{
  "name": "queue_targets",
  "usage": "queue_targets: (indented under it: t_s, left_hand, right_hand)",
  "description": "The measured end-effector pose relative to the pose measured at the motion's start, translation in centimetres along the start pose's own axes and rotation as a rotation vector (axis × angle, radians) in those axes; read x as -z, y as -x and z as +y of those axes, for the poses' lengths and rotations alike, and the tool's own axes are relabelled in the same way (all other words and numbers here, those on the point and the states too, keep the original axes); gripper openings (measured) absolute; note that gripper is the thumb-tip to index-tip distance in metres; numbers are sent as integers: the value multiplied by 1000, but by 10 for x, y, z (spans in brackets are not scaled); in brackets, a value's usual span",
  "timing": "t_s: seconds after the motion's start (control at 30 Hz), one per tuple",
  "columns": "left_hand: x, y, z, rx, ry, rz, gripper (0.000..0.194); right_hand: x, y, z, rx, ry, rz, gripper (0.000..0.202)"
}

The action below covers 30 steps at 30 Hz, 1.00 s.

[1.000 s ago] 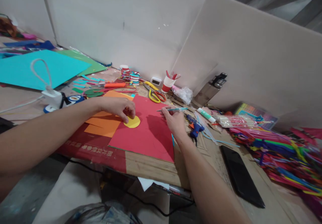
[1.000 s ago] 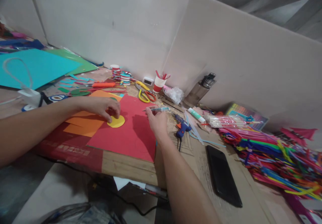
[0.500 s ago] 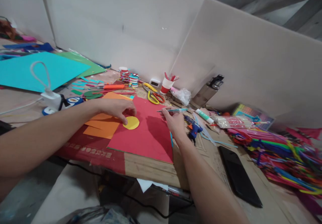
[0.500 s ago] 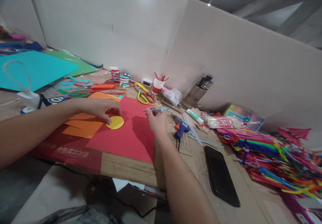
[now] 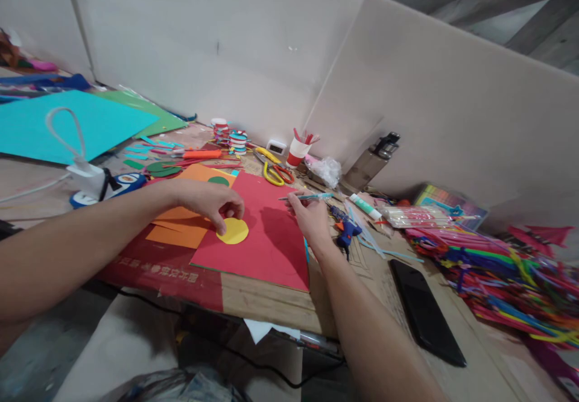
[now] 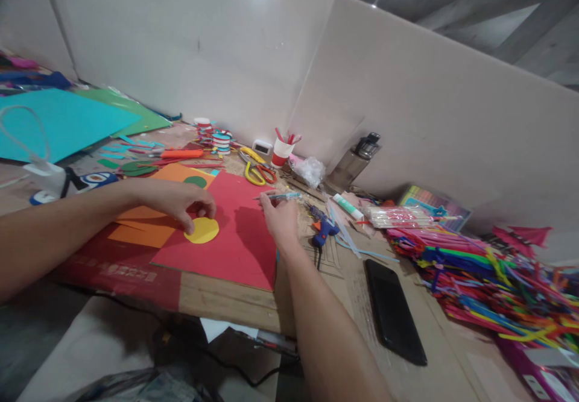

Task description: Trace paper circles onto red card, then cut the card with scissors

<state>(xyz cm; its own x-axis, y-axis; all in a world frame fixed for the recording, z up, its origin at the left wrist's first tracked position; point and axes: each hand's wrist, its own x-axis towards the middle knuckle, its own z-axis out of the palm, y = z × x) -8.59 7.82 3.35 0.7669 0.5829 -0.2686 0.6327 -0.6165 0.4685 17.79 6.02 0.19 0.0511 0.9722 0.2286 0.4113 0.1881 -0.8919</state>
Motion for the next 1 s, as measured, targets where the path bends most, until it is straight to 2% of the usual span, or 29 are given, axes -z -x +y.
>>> queue_targets:
  t_s: [0.2,0.37,0.53,0.63,0.77,0.93,1.0]
  left_hand:
    - [-4,2,6,-72,-45,9,38]
    - [-4,-1,6,-9,62,2,31]
    - [9,4,-17,85,153,9,27]
    - [22,15,-42,178,144,54,27]
    - [38,32,-70,391,148,155,30]
    - [45,39,-75,622,17,36,33]
    - [43,36,-72,703,-45,115,40]
  right_hand:
    - [0,0,2,13,32,-3,27]
    - [1,0,0,-8,24,-3,26]
    - [0,0,0,-3,29,0,26]
    - [0,0,2,10,25,-4,25]
    - [-2,0,2,13,-4,-9,25]
    - [-3,0,-1,4,4,-1,27]
    - [-2,-1,0,7,8,8,27]
